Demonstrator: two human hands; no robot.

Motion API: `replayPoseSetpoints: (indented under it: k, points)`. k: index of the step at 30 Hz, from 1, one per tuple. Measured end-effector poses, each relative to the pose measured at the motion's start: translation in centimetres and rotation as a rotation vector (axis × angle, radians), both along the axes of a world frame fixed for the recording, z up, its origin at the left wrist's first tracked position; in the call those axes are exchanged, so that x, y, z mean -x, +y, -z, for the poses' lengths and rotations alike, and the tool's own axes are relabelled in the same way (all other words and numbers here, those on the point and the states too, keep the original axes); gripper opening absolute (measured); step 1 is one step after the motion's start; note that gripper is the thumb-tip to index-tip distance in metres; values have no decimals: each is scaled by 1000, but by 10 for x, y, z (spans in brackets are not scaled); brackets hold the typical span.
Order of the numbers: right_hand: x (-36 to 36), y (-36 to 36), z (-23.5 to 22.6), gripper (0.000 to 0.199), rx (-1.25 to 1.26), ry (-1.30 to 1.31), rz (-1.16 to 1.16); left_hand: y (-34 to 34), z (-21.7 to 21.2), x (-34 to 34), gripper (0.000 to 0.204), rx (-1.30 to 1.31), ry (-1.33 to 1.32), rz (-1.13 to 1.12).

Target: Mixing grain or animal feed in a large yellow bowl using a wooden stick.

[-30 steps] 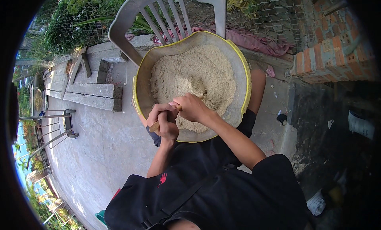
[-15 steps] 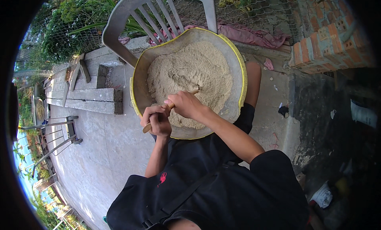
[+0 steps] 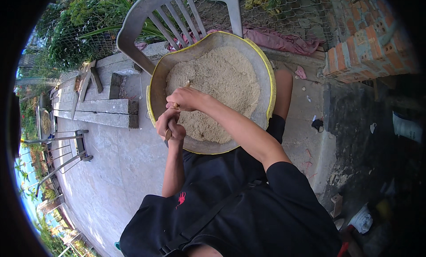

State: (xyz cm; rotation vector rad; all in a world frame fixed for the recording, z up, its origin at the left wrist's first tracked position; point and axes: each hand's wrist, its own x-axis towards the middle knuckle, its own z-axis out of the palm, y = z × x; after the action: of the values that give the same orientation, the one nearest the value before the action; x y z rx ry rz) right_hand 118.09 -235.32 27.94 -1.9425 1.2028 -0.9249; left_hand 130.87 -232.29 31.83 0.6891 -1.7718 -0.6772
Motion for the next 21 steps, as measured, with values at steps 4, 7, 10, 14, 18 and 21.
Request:
replayPoseSetpoints:
  k: [4, 7, 10, 14, 18, 21]
  points:
    - [9, 22, -2, 18, -119, 139, 106, 10, 5, 11, 21, -324, 266, -46]
    - [13, 60, -9, 14, -260, 215, 278, 14, 7, 9, 20, -595, 532, 45]
    - [8, 86, -12, 4, -336, 144, 349, 27, -18, 12, 20, -686, 546, 46]
    - [-15, 96, -35, 9, -359, -42, 209, 33, -62, 3, 22, -744, 431, 24]
    - [-32, 70, -31, 11, -299, -260, 63, 31, -65, -5, 23, -308, 10, 23]
    - [-35, 42, -13, 15, -94, -251, -4, 27, -51, -8, 19, 52, -58, 58]
